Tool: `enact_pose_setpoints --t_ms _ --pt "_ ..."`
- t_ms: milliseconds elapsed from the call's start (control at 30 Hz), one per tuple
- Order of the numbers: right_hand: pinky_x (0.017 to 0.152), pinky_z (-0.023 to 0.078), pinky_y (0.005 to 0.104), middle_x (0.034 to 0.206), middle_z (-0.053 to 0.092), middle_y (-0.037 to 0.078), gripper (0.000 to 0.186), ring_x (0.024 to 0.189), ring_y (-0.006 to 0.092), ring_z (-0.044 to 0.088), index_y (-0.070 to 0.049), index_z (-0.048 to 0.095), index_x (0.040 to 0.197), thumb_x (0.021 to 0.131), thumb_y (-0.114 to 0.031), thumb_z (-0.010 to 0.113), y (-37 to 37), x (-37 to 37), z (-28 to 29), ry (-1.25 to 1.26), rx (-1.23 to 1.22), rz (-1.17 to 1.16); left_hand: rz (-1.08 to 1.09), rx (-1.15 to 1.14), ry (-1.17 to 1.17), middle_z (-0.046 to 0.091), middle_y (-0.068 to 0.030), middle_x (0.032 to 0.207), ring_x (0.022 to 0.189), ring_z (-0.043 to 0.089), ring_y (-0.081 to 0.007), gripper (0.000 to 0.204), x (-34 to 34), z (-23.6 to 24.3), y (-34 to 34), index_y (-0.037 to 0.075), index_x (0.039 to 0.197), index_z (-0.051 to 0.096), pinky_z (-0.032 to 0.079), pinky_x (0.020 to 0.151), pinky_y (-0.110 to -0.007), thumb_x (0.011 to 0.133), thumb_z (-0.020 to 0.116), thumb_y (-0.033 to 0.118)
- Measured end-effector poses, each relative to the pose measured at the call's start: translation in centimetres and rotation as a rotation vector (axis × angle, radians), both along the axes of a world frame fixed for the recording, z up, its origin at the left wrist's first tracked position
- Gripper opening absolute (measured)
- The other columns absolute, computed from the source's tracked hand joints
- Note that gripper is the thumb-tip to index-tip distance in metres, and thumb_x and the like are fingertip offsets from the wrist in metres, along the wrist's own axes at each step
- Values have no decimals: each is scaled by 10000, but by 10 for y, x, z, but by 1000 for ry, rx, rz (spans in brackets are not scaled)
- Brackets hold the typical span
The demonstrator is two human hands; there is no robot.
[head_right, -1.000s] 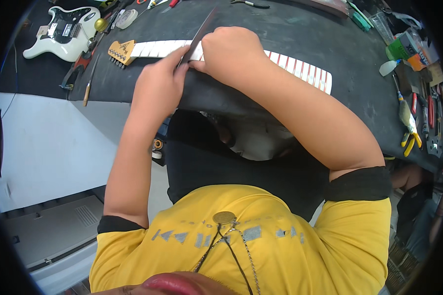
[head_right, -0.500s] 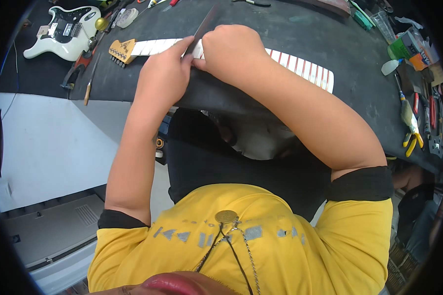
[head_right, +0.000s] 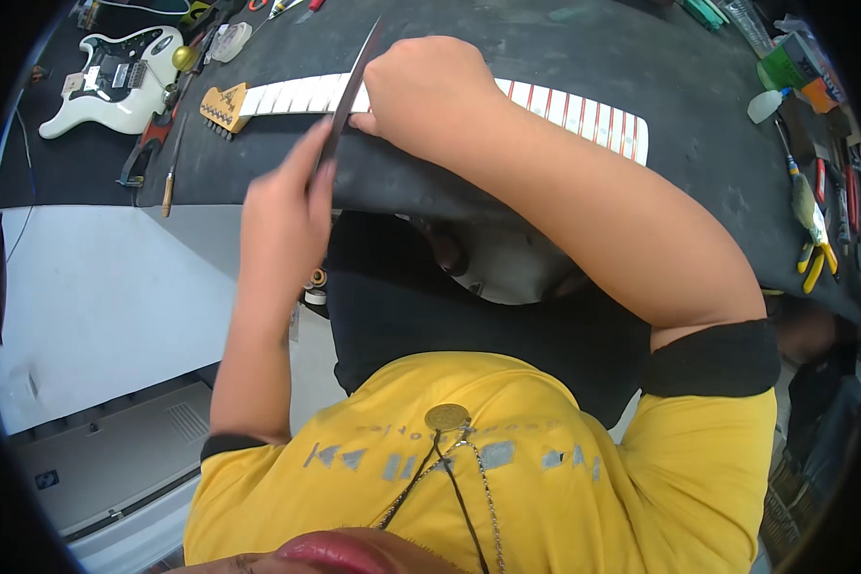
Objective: The person uses a file to smooth the edges and surface of a guitar fretboard, holding the neck steady with one hand while filing with the other.
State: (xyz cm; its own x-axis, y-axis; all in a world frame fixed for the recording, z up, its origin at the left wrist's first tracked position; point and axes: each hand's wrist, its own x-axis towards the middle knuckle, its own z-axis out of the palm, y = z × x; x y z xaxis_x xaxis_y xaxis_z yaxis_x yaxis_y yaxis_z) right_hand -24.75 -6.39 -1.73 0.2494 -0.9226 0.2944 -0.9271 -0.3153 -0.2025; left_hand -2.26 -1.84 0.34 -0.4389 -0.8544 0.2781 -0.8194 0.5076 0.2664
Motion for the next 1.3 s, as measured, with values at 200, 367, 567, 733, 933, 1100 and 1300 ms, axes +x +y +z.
enact_pose_setpoints --t_ms 200,367,567,733,933,1100,1300 --pt "807 667 476 958 813 174 572 921 372 819 -26 824 914 941 -597 852 -2 -8 -4 1 36 -45 8 64 60 776 -278 958 887 760 -497 412 -14 -1 -9 78 1490 726 599 791 -530 1078 719 88" --pt "828 668 478 974 817 170 585 971 362 822 -29 837 962 954 -614 838 -1 4 1 15 74 -36 28 57 124 762 -209 872 659 706 -378 607 80 -28 122 87 1608 676 546 635 -424 1018 771 -14" --pt "836 669 472 974 819 158 604 969 357 823 -28 847 991 954 -631 833 -2 1 -4 22 37 -53 73 126 81 784 -187 917 675 716 -257 547 80 -14 118 44 1579 688 560 690 -322 1048 696 -82" --pt "775 670 455 836 812 162 473 860 356 825 -61 867 860 954 -525 865 -2 -1 -9 -15 -128 -45 72 173 155 757 -221 864 720 747 -382 551 65 -16 99 98 1590 684 583 689 -416 1051 747 8" --pt "820 664 486 958 814 166 601 951 364 820 -11 827 949 931 -611 850 -2 2 -4 1 20 -30 -36 -40 54 763 -259 876 817 750 -483 402 -3 -4 -1 62 1439 727 582 738 -574 1037 742 63" --pt "812 665 482 953 812 171 612 936 370 820 -14 828 924 932 -626 843 -1 -4 -4 22 12 -52 35 71 41 777 -279 984 900 744 -508 412 -19 4 -8 85 1474 740 600 809 -546 1062 731 86" --pt "818 667 468 926 806 173 614 929 380 819 -11 829 898 926 -624 851 -2 2 -5 -8 21 -54 6 64 51 718 -204 814 689 719 -404 619 67 -13 100 92 1623 647 580 670 -474 1022 760 -4"
